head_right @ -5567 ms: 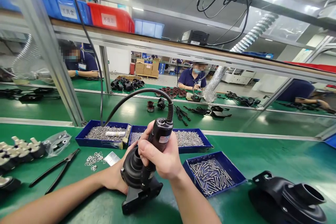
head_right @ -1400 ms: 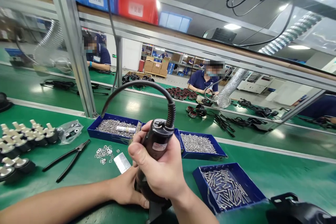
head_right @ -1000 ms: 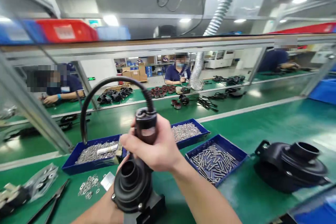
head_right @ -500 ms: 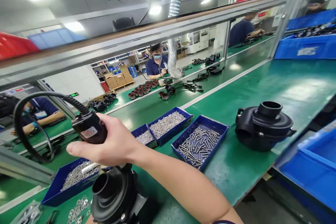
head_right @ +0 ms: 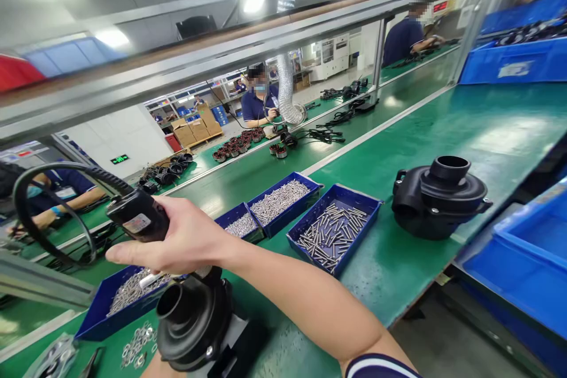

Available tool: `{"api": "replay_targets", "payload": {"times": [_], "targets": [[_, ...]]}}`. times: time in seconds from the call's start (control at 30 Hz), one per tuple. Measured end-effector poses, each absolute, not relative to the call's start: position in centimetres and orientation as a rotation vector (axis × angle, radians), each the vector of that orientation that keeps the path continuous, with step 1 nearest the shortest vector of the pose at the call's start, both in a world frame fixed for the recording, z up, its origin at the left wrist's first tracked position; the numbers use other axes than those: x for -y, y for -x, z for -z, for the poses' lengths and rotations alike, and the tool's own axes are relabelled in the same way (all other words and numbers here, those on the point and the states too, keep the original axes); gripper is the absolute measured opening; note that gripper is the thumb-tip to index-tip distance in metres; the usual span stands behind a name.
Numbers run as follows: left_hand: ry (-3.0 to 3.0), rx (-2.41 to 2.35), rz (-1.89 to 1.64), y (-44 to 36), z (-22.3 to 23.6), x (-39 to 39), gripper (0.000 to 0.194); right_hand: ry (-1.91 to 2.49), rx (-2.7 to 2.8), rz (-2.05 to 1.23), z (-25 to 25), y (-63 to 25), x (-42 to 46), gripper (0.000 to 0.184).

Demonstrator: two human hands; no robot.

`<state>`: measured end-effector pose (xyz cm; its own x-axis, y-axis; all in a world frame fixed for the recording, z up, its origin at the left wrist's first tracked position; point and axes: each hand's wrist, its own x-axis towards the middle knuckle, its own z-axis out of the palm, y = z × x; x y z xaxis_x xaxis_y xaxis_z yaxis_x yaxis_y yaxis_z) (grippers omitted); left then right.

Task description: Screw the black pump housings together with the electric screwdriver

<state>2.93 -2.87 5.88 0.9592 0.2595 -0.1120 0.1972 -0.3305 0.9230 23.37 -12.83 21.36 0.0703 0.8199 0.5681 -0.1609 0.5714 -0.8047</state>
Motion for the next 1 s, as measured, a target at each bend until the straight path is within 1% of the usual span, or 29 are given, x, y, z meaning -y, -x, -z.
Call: {"api": "replay_targets", "payload": {"times": [0.07,0.1,0.2,0.27,0.5,0.6,0.7,0.83,0.9,1.0], "targets": [[-1.916,-0.323,-0.064,-2.7,-5.0,2.6,0.053,0.651,1.306,-0.708,-21.3,-23.0,12.9,0.045],[-1.913,-0.320,-0.066,-2.6,-4.5,2.5,0.061,0.661,1.307,-0.676,-21.4,-22.8,13.0,0.045],[-1.904,-0.324,-0.080,-2.3,-3.1,2.0,0.095,0.709,1.256,-0.658,-21.5,-22.2,13.4,0.045],[-1.899,-0.338,-0.095,-2.1,-2.3,1.7,0.110,0.720,1.233,-0.662,-21.6,-22.0,13.6,0.044],[-1.900,-0.358,-0.159,-1.6,-1.3,1.2,0.125,0.744,1.209,-0.643,-21.6,-21.8,13.9,0.043],[-1.920,-0.346,-0.260,-1.6,-1.1,1.1,0.133,0.768,1.213,-0.623,-21.6,-21.8,13.8,0.041],[-1.940,-0.319,-0.378,-1.7,-0.7,1.1,0.140,0.797,1.216,-0.569,-21.4,-21.9,13.5,0.042],[-1.864,-0.213,-0.411,-2.0,-0.5,1.4,0.148,0.822,1.201,-0.514,-21.3,-21.7,13.5,0.040],[-1.839,-0.137,-0.425,-2.3,-0.8,1.6,0.149,0.856,1.187,-0.517,-21.4,-21.4,14.2,0.037],[-1.777,-0.024,-0.443,-2.7,-1.7,2.1,0.146,0.844,1.180,-0.580,-21.9,-20.6,16.1,0.035]]}}
